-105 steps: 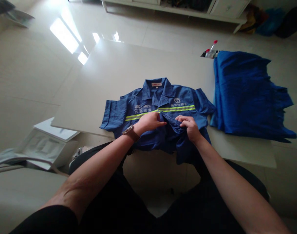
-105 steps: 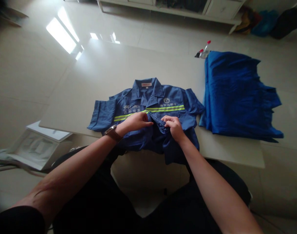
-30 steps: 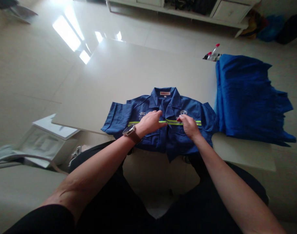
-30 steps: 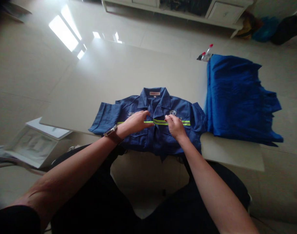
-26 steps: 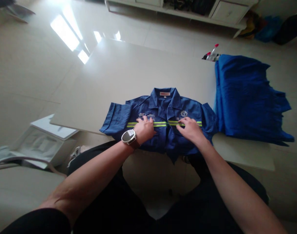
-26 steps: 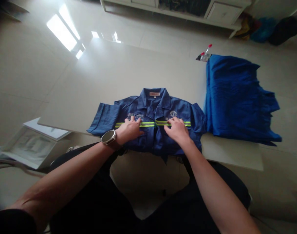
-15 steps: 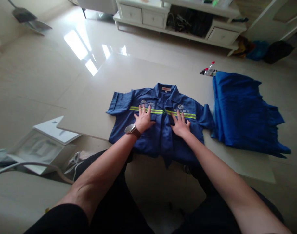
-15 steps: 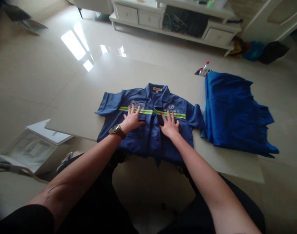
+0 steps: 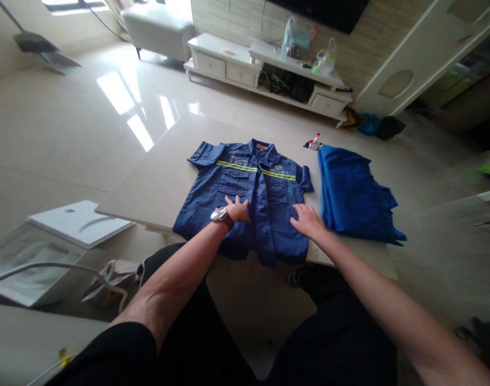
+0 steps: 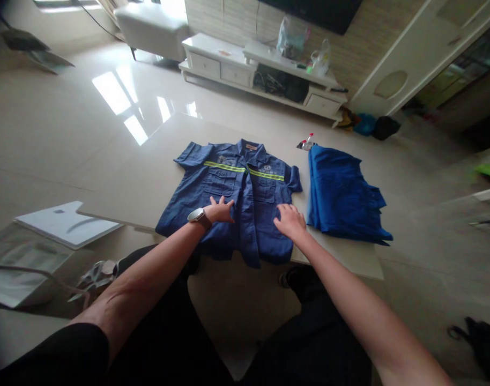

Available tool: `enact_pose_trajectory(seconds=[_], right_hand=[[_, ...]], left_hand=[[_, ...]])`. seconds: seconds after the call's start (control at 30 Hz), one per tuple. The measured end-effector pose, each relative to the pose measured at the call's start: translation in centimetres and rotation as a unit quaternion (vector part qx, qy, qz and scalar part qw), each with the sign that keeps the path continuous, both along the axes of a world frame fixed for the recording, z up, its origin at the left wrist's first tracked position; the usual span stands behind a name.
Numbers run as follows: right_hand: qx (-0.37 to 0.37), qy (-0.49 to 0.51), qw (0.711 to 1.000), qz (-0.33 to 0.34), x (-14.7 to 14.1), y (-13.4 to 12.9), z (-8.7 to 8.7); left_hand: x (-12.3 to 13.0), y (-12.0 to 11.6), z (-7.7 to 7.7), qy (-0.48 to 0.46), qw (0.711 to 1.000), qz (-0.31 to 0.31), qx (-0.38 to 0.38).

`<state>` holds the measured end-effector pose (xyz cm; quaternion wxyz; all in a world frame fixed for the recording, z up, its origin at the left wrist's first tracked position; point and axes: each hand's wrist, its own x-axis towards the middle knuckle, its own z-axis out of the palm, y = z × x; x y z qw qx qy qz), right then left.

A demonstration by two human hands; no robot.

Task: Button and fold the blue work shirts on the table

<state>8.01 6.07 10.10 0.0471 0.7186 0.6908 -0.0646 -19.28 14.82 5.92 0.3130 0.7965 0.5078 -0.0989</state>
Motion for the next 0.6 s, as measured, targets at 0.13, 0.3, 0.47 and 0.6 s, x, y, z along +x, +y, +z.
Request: enact_pose_trajectory(seconds=[0.13, 0.3, 0.47, 0.6], right_hand=[[-0.070, -0.050, 0.995, -0.059, 8.4, -10.0, 0.4], [-0.070, -0.027, 0.994, -0.074, 14.9, -17.6, 1.3], [-0.033, 0.071, 0.996, -0.042, 14.4, -20.5, 2.3], [-0.021, 0.153, 0.987, -0.047, 11.7, -22.3, 0.8]], left_hand=[[0.8, -1.5, -0.5, 0.007, 1.000, -0.019, 0.006], [1.3, -4.6, -1.0, -0.044, 0.992, 0.100, 0.068], [0.8, -7.9, -0.3, -0.151, 0.970, 0.152, 0.111], [0.3, -12.9, 1.9, -0.287, 0.946, 0.109, 0.099]])
